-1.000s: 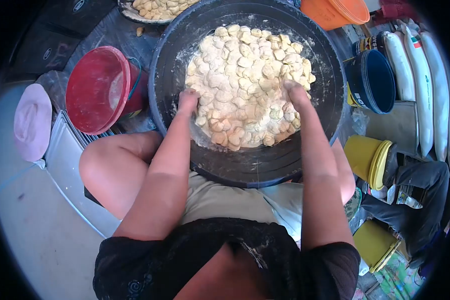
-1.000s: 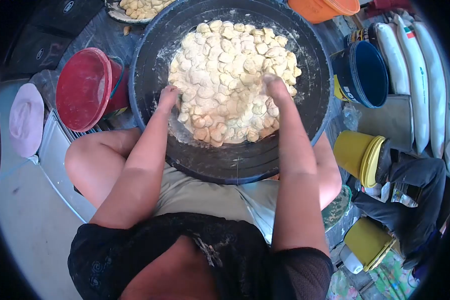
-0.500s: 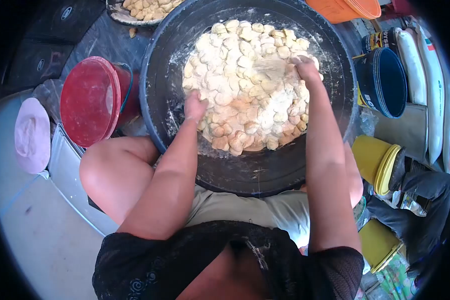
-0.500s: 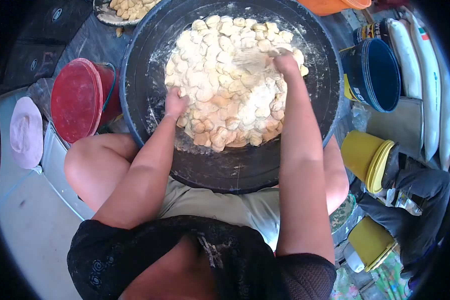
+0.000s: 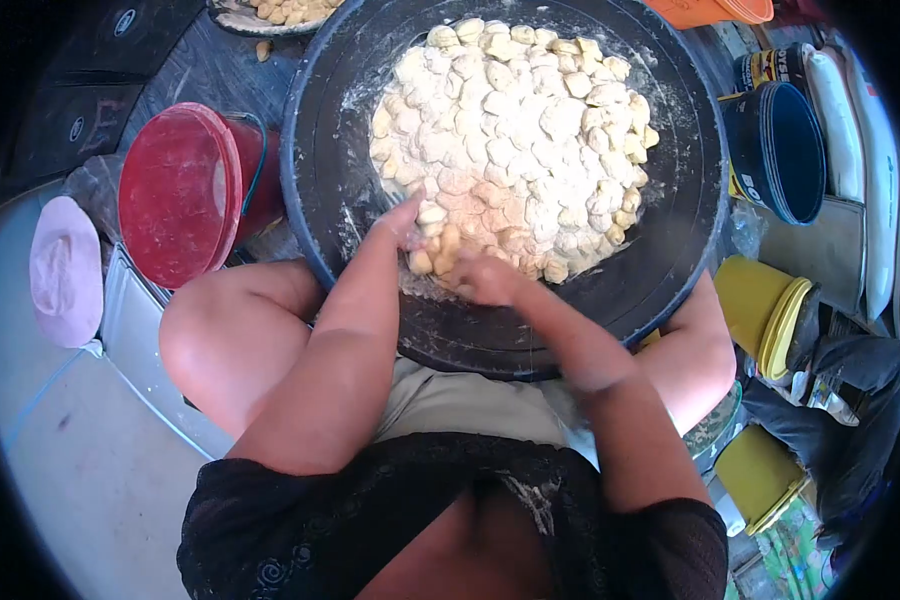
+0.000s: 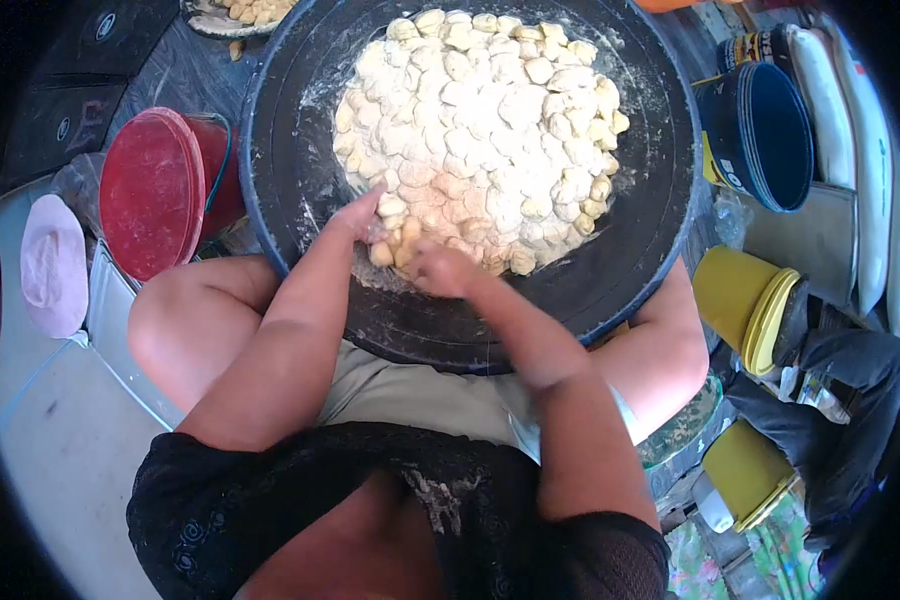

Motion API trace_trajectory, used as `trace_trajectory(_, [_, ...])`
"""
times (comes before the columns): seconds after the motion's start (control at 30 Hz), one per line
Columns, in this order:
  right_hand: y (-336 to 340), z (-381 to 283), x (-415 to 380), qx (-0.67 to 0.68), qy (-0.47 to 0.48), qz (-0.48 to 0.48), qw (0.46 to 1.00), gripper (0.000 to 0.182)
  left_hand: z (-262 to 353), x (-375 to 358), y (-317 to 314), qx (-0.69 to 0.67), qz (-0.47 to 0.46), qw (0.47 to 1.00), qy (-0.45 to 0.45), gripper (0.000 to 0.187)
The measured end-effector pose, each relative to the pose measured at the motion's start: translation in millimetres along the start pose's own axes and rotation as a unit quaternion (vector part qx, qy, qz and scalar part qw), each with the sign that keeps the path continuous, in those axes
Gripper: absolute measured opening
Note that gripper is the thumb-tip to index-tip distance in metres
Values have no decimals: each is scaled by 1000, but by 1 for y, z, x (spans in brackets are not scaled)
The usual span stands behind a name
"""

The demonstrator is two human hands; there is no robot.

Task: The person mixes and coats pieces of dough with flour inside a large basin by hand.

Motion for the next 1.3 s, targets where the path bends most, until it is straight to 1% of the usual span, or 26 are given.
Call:
trace_trajectory(0.03, [19,17,-12,103,-40,24,994,31,-3,10,-1,50,-27,998,-8,69])
trace_trajectory(0.07, [46,32,-31,83,-154,92,980,36,-7,19,-1,100,-53,993,-18,75])
trace_trajectory(0.1, [67,43,-48,60,-264,159,949,43,0,21,1,182,-8,979,-88,74])
trace_trajectory(0.13, [56,55,-53,60,-329,141,932,48,8,21,1,260,37,952,-157,72])
trace_trajectory(0.17, [34,72,-61,59,-392,120,910,54,11,-2,-7,152,51,962,-219,73])
trace_trajectory(0.2, [12,88,-69,57,-453,99,884,59,5,-11,-11,80,32,981,-171,74])
trace_trajectory(0.27, [-13,69,-54,89,-549,82,827,95,-2,-19,-17,-67,-9,995,-76,76])
trace_trajectory(0.3, [-27,53,-37,62,-565,112,815,90,-6,-10,-18,-90,-7,994,-66,79])
trace_trajectory(0.33, [-63,50,-10,296,-489,164,804,82,-10,-8,-26,-105,-53,992,-39,78])
trace_trajectory(0.4, [-64,28,20,555,-364,178,726,68,-13,-15,-47,-133,-146,980,13,77])
trace_trajectory(0.47, [-37,-6,32,644,-331,120,680,56,-3,-31,-47,-63,-131,989,-32,75])
trace_trajectory(0.53, [7,-8,30,577,-342,125,731,47,6,-47,-50,3,-119,990,-74,73])
trace_trajectory(0.57, [30,-4,31,543,-347,126,755,43,-9,36,-37,-9,-185,979,-83,61])
trace_trajectory(0.63, [96,5,39,392,-257,231,853,43,8,-2,-44,-30,-206,975,-77,53])
trace_trajectory(0.67, [124,23,48,221,-251,268,903,48,18,-28,-49,-39,-216,973,-73,49])
trace_trajectory(0.73, [184,44,69,54,-151,361,919,50,37,-41,-39,63,-162,982,-70,33])
trace_trajectory(0.8, [229,48,90,-159,-184,428,870,48,68,-44,-34,230,-173,950,-117,29])
trace_trajectory(0.83, [250,38,98,-174,-223,374,883,49,109,-84,-30,388,-63,867,-305,27])
trace_trajectory(0.93, [254,54,135,-373,-184,398,818,52,161,-89,-3,401,29,855,-329,36])
trace_trajectory(0.97, [243,60,142,-385,-167,399,815,52,177,-95,4,350,87,865,-349,35])
trace_trajectory(1.0, [233,67,153,-339,-137,351,862,51,190,-97,12,296,143,870,-367,35])
trace_trajectory(1.07, [215,75,170,-241,-75,248,935,49,215,-91,-1,278,191,790,-512,37])
trace_trajectory(1.13, [195,49,152,-196,-93,200,955,42,234,-88,-20,272,227,706,-613,43])
trace_trajectory(1.2, [171,19,119,-65,-34,185,980,25,248,-89,-44,278,257,630,-678,52])
trace_trajectory(1.23, [172,10,114,-60,-2,138,989,27,252,-76,-52,317,267,615,-671,64])
trace_trajectory(1.3, [172,1,101,-43,57,39,997,30,262,-80,-61,398,285,630,-603,66])
Point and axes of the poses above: each hand's wrist, its own x-axis towards the middle knuckle, its own y-axis out of the back of the hand, z = x × y, the point moved 6 cm from there along x, towards the middle knuckle, and after that the axes turned 2 degrees about x, right-handed, at the moved point
